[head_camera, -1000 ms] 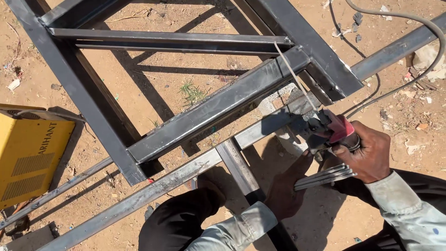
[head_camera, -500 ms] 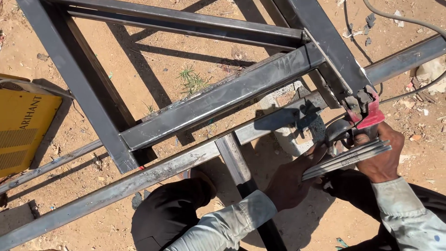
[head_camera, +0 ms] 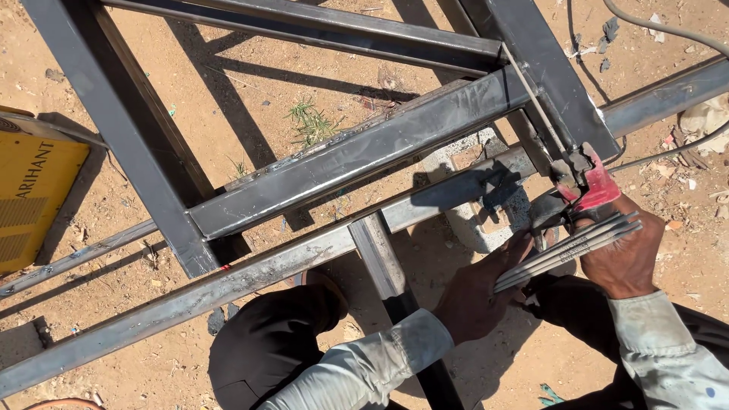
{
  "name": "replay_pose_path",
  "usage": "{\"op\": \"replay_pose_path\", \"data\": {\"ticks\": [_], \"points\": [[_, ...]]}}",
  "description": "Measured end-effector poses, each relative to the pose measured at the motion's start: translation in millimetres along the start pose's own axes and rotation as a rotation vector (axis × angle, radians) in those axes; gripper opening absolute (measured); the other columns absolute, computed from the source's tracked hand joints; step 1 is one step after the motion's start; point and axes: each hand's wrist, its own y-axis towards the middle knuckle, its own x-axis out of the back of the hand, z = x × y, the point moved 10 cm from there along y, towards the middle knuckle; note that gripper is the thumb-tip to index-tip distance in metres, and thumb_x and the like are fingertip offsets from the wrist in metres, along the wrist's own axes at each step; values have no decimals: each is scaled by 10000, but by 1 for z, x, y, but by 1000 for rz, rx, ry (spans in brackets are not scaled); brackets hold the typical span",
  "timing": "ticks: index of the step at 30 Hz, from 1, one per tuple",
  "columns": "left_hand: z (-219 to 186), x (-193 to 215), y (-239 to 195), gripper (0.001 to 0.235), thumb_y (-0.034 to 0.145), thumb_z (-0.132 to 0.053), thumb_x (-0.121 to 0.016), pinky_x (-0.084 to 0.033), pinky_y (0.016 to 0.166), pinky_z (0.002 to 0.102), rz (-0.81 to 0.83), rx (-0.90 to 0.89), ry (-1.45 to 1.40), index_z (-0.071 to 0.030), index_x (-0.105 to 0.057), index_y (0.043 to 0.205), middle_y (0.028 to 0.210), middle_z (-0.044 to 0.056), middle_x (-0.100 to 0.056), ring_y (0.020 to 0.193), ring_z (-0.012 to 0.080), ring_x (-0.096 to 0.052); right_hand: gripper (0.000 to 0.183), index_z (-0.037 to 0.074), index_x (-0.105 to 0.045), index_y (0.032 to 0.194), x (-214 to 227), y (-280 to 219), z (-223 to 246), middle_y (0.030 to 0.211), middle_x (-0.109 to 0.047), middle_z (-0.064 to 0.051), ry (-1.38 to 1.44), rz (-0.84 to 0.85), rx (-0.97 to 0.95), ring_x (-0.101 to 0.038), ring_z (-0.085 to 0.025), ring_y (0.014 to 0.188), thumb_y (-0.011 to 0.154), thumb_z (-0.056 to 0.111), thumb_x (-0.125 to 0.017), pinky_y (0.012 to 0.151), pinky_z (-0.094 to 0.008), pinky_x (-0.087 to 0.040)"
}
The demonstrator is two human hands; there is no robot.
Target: Welding metal structural components together on a fabrication floor.
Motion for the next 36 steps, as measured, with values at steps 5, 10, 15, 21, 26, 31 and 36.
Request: {"op": "replay_pose_path", "data": {"ticks": [5, 10, 15, 21, 26, 31, 36], "points": [[4, -2, -4, 652, 1058, -74, -553, -620, 812, 381, -18, 49, -112, -143, -303, 1656, 1304, 209, -690, 934, 263, -759, 304, 22, -736, 1190, 0, -9, -13, 702, -614, -48, -181, -17, 25, -585, -110, 595, 1078, 296, -665, 550, -292, -439], [16, -6, -17, 603, 1068, 19, -529, -619, 837, 363, -42, 82, -246, -93, -388, 1644, 1260, 221, -702, 943, 263, -745, 337, 4, -750, 1196, 0, -8, 17, 729, -642, -69, -174, -46, 79, -616, -136, 610, 1021, 291, -726, 549, -292, -448], [-5, 21, -8, 484, 1130, 46, -475, -629, 873, 348, -146, 64, -394, -8, -454, 1611, 1612, 252, -557, 1165, 270, -732, 348, -7, -698, 969, -15, -10, -10, 720, -641, -89, -165, -30, 68, -628, -163, 635, 964, 325, -803, 573, -287, -467], [-1, 20, 2, 507, 1089, 18, -524, -598, 818, 341, -259, 150, -412, 22, -452, 1591, 1520, 267, -619, 952, 296, -721, 507, -6, -690, 1028, -23, 12, -16, 816, -670, -101, -95, -39, 201, -670, -172, 715, 1044, 500, -684, 633, -274, -478], [3, 26, -5, 382, 995, 75, -558, -566, 913, 475, -406, -38, -23, 105, -578, 1375, 1499, 307, -577, 1155, 418, -685, 692, 10, -696, 1051, -28, 22, -13, 708, -578, -62, -67, -55, 228, -589, -150, 602, 885, 680, -647, 558, -288, -447], [40, 11, -10, 198, 996, 10, -550, -603, 747, 408, -405, 21, -187, 76, -632, 1164, 1156, 231, -731, 868, 302, -763, 629, 53, -714, 1072, -18, 29, 21, 675, -568, -53, 9, -89, 194, -555, -155, 554, 846, 638, -667, 517, -317, -427], [395, -88, 92, 324, 1123, -116, -641, -588, 670, 375, -167, 118, -645, 61, -561, 1383, 936, 109, -605, 819, 210, -639, 565, 91, -660, 1331, -13, 29, 5, 827, -686, -72, 117, -111, 192, -649, -155, 658, 897, 451, -686, 599, -325, -498]]}}
